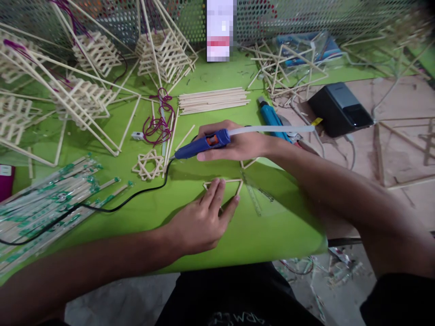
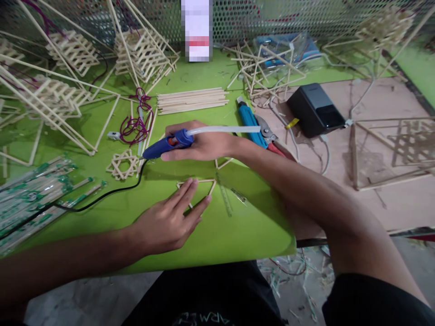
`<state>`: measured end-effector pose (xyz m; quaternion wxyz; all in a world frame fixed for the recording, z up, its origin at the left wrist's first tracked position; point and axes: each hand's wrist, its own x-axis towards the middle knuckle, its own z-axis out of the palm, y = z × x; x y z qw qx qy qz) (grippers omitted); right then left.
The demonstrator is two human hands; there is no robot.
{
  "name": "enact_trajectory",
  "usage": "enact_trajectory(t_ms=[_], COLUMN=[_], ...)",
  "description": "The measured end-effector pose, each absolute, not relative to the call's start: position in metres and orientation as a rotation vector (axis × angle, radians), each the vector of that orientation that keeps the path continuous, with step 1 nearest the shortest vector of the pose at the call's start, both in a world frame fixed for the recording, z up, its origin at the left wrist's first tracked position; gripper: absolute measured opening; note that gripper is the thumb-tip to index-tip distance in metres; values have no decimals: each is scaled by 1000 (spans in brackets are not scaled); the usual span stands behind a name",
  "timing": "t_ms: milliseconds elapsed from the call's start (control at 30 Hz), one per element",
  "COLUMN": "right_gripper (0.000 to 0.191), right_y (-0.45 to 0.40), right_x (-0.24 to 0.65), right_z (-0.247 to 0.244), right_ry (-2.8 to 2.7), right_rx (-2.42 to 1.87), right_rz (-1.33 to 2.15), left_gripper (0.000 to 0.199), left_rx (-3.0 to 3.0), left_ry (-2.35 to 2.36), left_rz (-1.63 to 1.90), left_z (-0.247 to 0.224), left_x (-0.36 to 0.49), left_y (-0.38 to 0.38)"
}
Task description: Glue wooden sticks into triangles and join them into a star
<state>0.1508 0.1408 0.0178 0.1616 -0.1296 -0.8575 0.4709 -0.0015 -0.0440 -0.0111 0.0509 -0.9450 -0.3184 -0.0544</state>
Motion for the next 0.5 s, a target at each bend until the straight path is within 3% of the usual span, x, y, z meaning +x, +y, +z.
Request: enact_trajectory(t_ms=[500], right_gripper=[46], right_y=[161], right_x=[165], right_z=[23], right_ry=[-2410], right_rx=[-658], right_rz=[1509], left_gripper=[65], left_rx=[-2882], left_ry=[-963], left_rz=[-160], left_z=[-11], left_x=[-1], left_y=[-43])
